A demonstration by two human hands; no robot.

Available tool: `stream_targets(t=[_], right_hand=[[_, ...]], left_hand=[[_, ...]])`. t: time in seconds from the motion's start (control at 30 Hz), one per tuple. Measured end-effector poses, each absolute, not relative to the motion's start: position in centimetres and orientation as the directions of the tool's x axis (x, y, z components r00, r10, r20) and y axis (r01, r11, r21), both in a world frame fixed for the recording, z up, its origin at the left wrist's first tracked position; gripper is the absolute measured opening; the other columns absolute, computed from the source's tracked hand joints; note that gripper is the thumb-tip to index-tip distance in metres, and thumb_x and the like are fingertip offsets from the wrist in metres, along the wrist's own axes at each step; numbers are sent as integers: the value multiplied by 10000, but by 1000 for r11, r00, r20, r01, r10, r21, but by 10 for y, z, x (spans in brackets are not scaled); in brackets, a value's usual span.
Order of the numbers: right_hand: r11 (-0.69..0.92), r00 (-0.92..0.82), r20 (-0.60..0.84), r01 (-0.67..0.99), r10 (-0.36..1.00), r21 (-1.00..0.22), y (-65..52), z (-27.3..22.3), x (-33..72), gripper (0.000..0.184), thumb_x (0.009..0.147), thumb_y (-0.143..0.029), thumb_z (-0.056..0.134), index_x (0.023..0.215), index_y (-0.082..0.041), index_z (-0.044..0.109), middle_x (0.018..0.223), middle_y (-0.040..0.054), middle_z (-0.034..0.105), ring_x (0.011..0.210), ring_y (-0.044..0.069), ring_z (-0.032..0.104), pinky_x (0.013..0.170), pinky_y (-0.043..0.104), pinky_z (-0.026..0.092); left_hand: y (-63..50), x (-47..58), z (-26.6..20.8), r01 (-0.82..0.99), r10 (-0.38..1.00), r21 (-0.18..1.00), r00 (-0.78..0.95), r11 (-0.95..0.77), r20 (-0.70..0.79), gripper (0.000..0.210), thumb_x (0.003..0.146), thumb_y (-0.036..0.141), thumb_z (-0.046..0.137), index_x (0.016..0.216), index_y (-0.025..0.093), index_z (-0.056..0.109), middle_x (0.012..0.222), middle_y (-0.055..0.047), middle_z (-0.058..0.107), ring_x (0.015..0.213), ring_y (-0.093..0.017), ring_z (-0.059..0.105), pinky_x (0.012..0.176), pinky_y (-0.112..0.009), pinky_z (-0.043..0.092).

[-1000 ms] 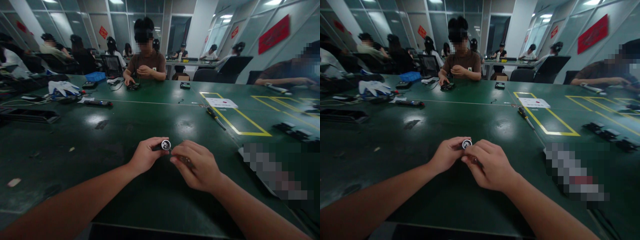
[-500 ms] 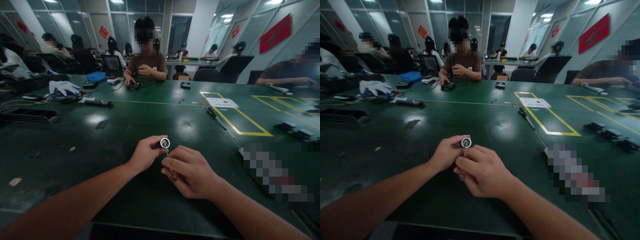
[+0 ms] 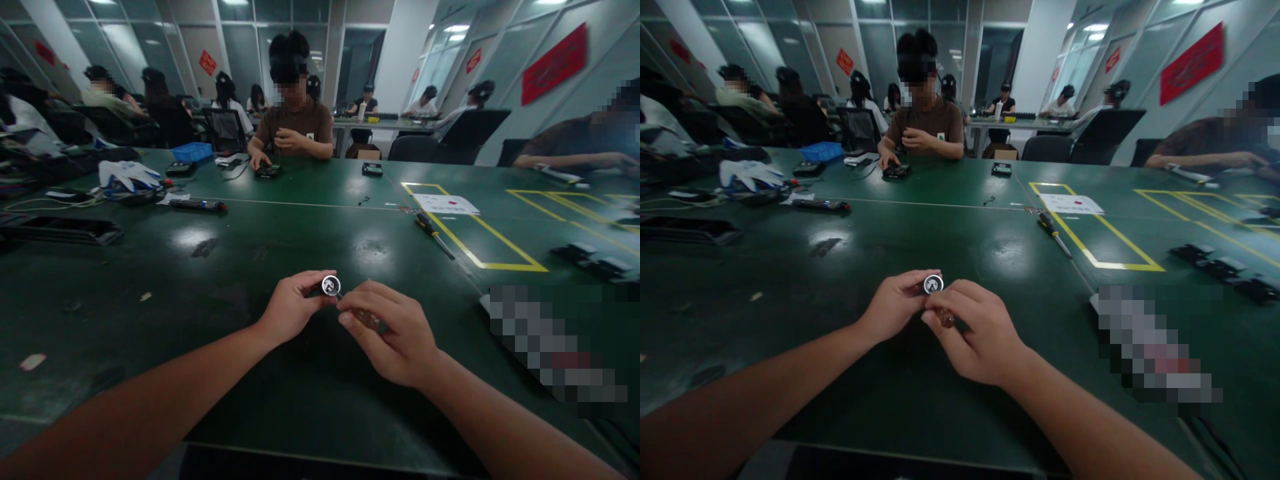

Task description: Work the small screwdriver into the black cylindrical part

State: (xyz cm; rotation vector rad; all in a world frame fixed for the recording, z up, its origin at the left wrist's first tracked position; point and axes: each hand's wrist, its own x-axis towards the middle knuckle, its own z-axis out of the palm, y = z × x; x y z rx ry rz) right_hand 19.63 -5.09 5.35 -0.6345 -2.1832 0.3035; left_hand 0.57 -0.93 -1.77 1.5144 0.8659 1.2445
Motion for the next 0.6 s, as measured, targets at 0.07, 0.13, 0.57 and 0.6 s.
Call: stream_targets(t=[0.07,0.13,0.57,0.6], right_hand=[[857,-559,650,328,514,-396,-51,53,196,85,941,-162,595,993,-191,656,821,41,646,706,156,590,636,293,477],[883,-616,633,311,468,-350,-53,52,194,98,931,-170,599,996,-195,668,834,49,654,722,167,589,639,304,476],[898,-646,623,319,441,-303,-52,50,194,111,922,-170,624,1026,-180,661,854,52,653,745,170,585,661,307,472],[892,-621,641,326,451,-311,-51,51,195,117,919,-159,624,1031,-176,653,852,50,652,740,165,588,657,301,471]], left_hand=[[-9,6,-17,-55,933,957,210,-286,291,404,757,205,812,1158,213,761,1228,-95,722,1142,-255,677,1060,-436,507],[-9,8,-17,-74,942,961,189,-268,277,414,741,210,826,1149,205,760,1229,-93,724,1137,-251,681,1056,-437,514],[-9,5,-18,-52,932,958,221,-282,286,402,756,194,818,1154,213,765,1250,-96,715,1175,-259,664,1089,-436,490],[-9,4,-19,-42,928,955,228,-293,295,397,761,196,816,1154,219,767,1247,-95,716,1178,-261,663,1096,-439,483]])
